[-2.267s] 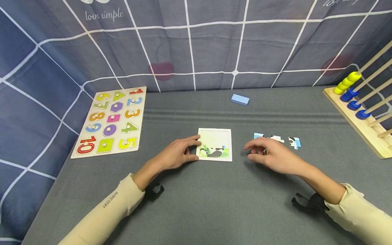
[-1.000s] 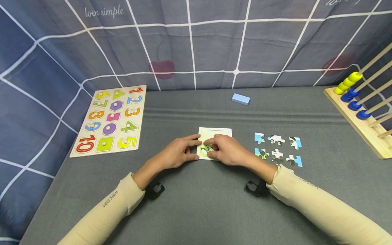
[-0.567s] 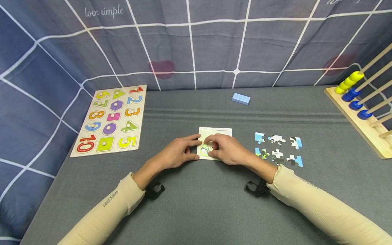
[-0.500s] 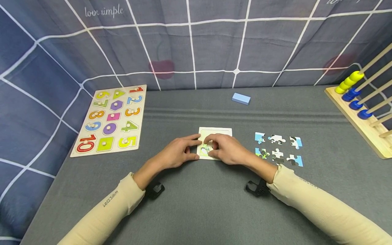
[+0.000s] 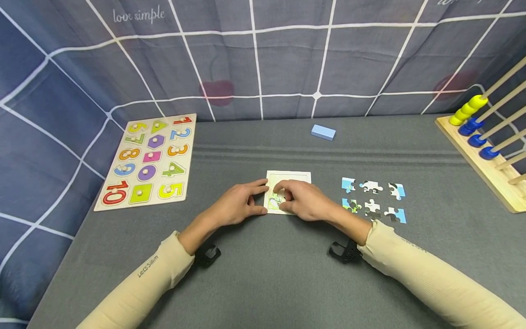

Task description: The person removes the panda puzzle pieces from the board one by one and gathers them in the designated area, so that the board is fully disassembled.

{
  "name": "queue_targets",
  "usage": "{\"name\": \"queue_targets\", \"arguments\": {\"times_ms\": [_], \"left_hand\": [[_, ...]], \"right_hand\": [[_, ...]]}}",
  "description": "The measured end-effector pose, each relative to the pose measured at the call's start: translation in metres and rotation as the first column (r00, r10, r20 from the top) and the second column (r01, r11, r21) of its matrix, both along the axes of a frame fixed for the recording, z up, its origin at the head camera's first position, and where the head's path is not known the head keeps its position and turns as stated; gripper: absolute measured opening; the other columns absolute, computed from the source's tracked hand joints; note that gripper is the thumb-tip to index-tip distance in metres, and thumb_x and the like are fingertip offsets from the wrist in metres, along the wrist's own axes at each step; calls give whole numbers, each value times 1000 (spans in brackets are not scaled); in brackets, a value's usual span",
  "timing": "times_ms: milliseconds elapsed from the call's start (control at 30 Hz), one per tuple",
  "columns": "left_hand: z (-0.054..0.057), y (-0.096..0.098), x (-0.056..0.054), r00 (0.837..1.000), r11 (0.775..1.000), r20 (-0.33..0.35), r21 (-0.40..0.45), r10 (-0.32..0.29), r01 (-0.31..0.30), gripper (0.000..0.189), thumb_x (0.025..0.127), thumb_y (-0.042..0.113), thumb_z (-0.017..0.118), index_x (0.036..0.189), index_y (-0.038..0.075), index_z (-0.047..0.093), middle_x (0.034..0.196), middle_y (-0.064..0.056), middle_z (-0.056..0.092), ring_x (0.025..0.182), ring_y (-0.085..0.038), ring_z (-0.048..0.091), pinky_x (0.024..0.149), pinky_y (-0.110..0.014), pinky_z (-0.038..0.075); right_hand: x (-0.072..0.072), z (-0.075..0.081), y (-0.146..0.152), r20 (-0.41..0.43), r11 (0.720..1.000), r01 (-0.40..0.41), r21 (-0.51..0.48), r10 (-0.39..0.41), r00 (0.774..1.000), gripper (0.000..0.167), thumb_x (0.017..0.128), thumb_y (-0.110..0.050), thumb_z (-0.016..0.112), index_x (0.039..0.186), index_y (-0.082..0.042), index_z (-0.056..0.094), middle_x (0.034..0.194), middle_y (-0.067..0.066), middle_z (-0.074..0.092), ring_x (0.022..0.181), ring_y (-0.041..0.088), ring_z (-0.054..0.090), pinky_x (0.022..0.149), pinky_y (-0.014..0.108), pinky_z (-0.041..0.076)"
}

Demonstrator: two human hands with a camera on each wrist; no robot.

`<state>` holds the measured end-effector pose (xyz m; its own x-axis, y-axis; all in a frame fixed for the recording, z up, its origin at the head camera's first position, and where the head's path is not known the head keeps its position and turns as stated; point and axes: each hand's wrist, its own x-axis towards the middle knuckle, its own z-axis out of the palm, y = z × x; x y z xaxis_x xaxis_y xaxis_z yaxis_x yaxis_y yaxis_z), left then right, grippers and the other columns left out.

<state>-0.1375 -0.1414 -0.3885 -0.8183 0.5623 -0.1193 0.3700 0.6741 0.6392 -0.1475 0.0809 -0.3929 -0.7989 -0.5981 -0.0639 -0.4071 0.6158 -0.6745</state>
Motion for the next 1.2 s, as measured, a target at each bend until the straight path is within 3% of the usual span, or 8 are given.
{"name": "queue_targets", "arguments": {"times_ms": [200,500,1200], "left_hand": [[0,0,0,1000,999,7,-42,-6,6,59,89,22,76,141,3,54,154,-8,40,56,-3,50,61,-26,42],[0,-1,-1,1000,1000,27,2,-5,5,59,88,20,77,140,1,55,153,-9,41,54,-3,49,57,-25,42],[0,-1,-3,1000,999,23,35,-18,18,59,88,17,77,139,-2,55,151,-11,43,54,-2,48,55,-23,41]], "right_hand": [[0,1,-2,-8,999,-21,45,22,1000,35,87,-10,74,121,-9,68,75,-5,52,66,11,47,62,31,38],[1,0,0,22,1000,11,-27,-10,1000,32,84,-7,76,116,-8,68,75,-4,54,64,11,47,63,32,39],[-2,-4,5,16,990,-9,-140,12,1000,29,82,1,74,102,-12,58,76,-4,57,67,12,51,65,34,41]]}}
